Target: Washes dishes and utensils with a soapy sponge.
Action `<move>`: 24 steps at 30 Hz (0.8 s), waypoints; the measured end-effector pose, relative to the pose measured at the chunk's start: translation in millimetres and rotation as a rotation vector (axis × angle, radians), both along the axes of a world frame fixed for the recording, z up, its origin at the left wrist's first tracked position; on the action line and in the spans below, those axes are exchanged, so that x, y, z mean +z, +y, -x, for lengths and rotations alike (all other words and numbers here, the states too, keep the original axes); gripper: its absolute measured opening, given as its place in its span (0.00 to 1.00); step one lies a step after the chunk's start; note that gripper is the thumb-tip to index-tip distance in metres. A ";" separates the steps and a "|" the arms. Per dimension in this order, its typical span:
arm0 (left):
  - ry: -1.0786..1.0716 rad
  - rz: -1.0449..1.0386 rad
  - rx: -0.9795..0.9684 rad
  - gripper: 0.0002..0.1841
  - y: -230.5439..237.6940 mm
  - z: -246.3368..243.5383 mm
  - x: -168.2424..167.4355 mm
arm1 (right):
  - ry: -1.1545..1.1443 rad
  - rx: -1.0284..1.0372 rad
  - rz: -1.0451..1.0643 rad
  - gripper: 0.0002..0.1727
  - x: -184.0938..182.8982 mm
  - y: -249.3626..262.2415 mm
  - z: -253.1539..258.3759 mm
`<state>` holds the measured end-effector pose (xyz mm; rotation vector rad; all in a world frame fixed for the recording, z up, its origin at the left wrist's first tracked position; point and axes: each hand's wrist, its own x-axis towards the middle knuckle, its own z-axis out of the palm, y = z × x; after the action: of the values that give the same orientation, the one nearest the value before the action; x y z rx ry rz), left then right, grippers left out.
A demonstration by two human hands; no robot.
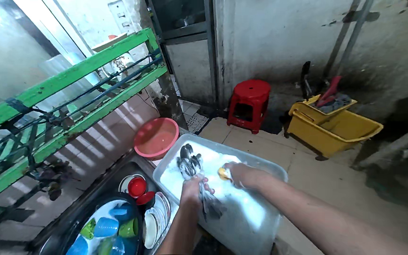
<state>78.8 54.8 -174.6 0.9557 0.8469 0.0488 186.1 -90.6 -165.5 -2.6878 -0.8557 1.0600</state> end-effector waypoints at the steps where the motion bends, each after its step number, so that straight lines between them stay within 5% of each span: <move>1: 0.010 -0.012 -0.002 0.07 0.1 0.2 0.3 | 0.020 -0.020 -0.037 0.30 -1.4 2.0 0.3; 7: 0.036 -0.034 -0.091 0.05 -0.3 4.3 6.5 | 0.424 -0.548 -0.802 0.27 18.9 10.8 5.3; 14: -0.043 -0.118 0.026 0.06 -4.9 5.7 10.4 | 0.241 -0.779 -0.920 0.26 11.4 38.0 21.9; 18: -0.017 -0.253 0.000 0.04 -8.5 11.2 14.4 | 0.088 -0.418 -0.762 0.28 17.1 39.9 29.7; 21: -0.054 -0.252 -0.029 0.03 -9.6 11.1 12.5 | -0.074 -0.437 -0.777 0.21 15.5 43.1 7.8; 24: -0.058 -0.282 -0.037 0.04 -7.1 10.8 8.2 | -0.066 -0.476 -0.713 0.26 14.1 51.5 9.5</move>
<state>68.0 47.7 -166.5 1.2277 0.7808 0.1672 176.6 -39.0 -151.4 -2.1476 -0.4360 0.4420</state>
